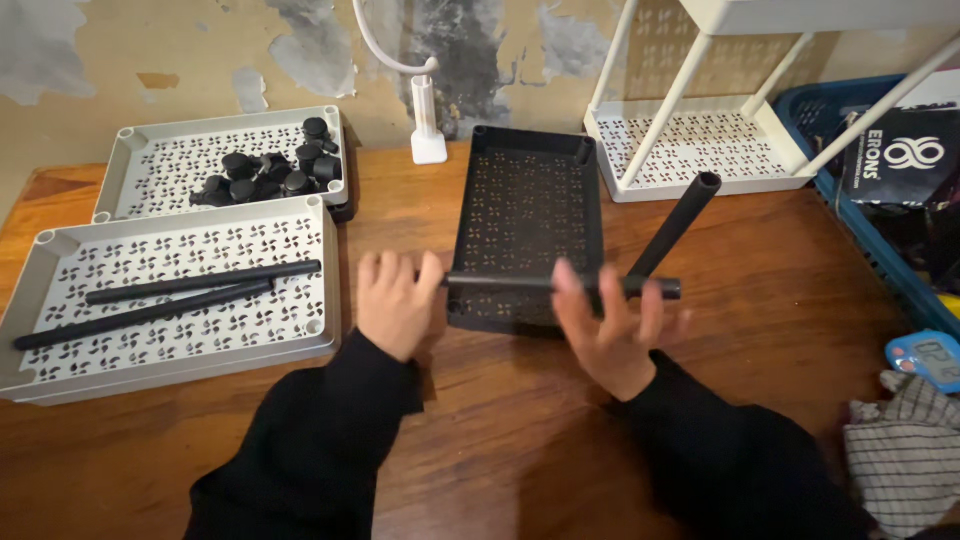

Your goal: The person disassembles a white plastic shelving unit by removing rods and trays, then disassembles a black unit similarly. They wipe the black tray with a cloth and reassemble the white unit by inserting rods and trays back into place.

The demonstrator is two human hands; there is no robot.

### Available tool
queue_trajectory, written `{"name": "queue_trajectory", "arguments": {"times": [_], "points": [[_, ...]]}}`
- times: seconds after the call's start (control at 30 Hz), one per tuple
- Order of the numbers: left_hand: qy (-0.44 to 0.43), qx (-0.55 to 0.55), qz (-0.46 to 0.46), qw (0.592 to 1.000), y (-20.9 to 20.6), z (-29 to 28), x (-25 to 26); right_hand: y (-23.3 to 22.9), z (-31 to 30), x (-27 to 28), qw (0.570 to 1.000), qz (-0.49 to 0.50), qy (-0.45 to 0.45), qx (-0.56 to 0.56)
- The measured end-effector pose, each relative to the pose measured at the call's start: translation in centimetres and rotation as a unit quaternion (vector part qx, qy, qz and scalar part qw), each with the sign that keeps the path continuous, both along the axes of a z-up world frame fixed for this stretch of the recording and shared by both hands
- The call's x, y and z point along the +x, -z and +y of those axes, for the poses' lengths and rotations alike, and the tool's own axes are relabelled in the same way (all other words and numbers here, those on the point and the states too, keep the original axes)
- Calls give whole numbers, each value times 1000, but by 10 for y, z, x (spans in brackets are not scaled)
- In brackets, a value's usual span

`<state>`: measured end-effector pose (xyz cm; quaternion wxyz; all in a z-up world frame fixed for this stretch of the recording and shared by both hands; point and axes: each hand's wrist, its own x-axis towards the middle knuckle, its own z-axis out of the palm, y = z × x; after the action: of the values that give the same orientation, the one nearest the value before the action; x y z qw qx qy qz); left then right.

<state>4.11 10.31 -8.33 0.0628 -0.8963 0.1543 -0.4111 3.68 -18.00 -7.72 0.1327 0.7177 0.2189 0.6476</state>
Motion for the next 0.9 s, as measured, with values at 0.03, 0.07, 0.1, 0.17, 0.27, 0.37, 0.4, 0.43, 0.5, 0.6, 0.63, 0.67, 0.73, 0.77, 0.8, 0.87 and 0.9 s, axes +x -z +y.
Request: {"name": "queue_trajectory", "arguments": {"times": [0.03, 0.07, 0.1, 0.17, 0.27, 0.37, 0.4, 0.43, 0.5, 0.6, 0.63, 0.67, 0.73, 0.77, 0.8, 0.87, 0.9], "points": [[-12, -7, -12, 1000, -7, 2, -1, -8, 0, -6, 996, 65, 57, 3], [-23, -15, -26, 999, -14, 4, -3, -15, 2, -6, 992, 123, 7, 8], [-35, -23, -39, 998, -20, 6, -6, -19, 1, -4, 983, 180, -42, 14], [-54, -6, -71, 996, -30, -2, -15, -15, 7, 0, 953, 282, -110, 16], [68, -43, -74, 994, -31, -32, -35, 11, 21, -2, 911, 373, -173, 15], [128, 41, 69, 988, -22, -39, -38, 37, 37, 3, 906, 351, -235, 19], [111, 18, 122, 986, -20, -30, -32, 42, 41, 7, 914, 321, -246, 14], [94, -5, 175, 980, -19, -20, -23, 46, 45, 9, 922, 290, -258, 10], [-58, 36, 51, 996, -17, 23, 1, 51, 58, 17, 927, 267, -265, 10], [-106, -85, 51, 989, -17, 116, 26, 58, 75, 20, 916, 278, -290, -16], [-95, -126, 67, 985, -15, 150, 27, 61, 77, 19, 909, 289, -299, -28], [-103, -127, 86, 983, -12, 180, 28, 63, 78, 18, 903, 297, -308, -45], [-156, -114, 117, 974, 7, 220, 28, 67, 77, 18, 889, 315, -322, -77], [-201, -99, 129, 966, 21, 234, 27, 68, 76, 20, 886, 325, -324, -70], [-244, -84, 140, 956, 37, 244, 28, 69, 74, 20, 882, 336, -324, -62], [-273, -90, 186, 940, 69, 255, 30, 68, 71, 22, 878, 348, -325, -55], [-287, -92, 209, 930, 83, 259, 31, 67, 71, 23, 877, 349, -326, -55]]}}
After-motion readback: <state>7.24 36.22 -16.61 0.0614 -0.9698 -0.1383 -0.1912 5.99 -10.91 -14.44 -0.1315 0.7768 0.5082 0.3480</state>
